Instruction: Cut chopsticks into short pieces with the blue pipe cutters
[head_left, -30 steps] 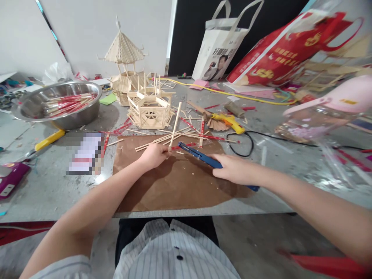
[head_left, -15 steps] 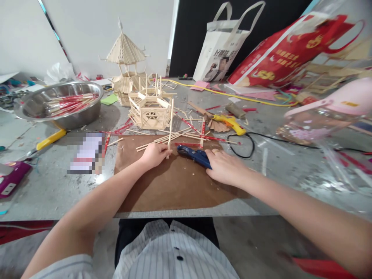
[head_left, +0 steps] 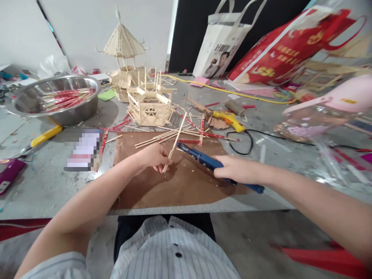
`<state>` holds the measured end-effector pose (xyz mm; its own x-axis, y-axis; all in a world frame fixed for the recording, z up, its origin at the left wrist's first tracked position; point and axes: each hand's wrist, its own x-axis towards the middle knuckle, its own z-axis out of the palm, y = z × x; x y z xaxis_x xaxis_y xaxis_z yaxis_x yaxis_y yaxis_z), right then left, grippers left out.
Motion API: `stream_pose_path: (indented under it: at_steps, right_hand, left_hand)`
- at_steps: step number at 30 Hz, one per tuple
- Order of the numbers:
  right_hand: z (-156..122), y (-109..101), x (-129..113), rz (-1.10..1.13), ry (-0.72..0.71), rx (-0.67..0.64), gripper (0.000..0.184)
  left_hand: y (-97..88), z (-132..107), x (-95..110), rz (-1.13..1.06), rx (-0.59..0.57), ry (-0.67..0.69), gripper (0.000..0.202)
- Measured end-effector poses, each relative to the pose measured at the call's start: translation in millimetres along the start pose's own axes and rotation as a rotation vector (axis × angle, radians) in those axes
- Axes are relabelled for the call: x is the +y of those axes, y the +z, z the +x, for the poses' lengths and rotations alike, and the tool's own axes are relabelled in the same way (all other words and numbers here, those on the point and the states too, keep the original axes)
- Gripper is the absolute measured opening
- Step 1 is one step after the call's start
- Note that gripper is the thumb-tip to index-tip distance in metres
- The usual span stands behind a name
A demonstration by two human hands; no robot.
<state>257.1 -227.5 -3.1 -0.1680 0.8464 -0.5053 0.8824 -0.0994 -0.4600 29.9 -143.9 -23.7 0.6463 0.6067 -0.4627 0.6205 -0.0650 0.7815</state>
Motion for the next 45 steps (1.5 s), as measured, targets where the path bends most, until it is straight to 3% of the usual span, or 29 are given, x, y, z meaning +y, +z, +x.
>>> stream_pose_path:
  at_steps: [5,12,26,45]
  right_hand:
    - [-2.5,7.6,-4.0,0.088,-0.021,-0.133,0.015]
    - [1.9,11.7,-13.0,0.1,-0.032,-0.222,0.009]
    - [4.0,14.4,-23.7,0.109,0.028,-0.221,0.006]
    - [8.8,18.9,-26.5,-0.124,0.013,-0.143,0.005]
  left_hand:
    - [1.3,-0.4,-0.1,-0.071,-0.164,-0.032,0.014]
    - [7.3,0.4,0.2,0.083,-0.18,-0.057,0.012]
    - [8.5,1.8,0.0,0.139,-0.208,-0.071,0.015]
    - [8.5,4.8,-0.5,0.173,-0.216,-0.069,0.016]
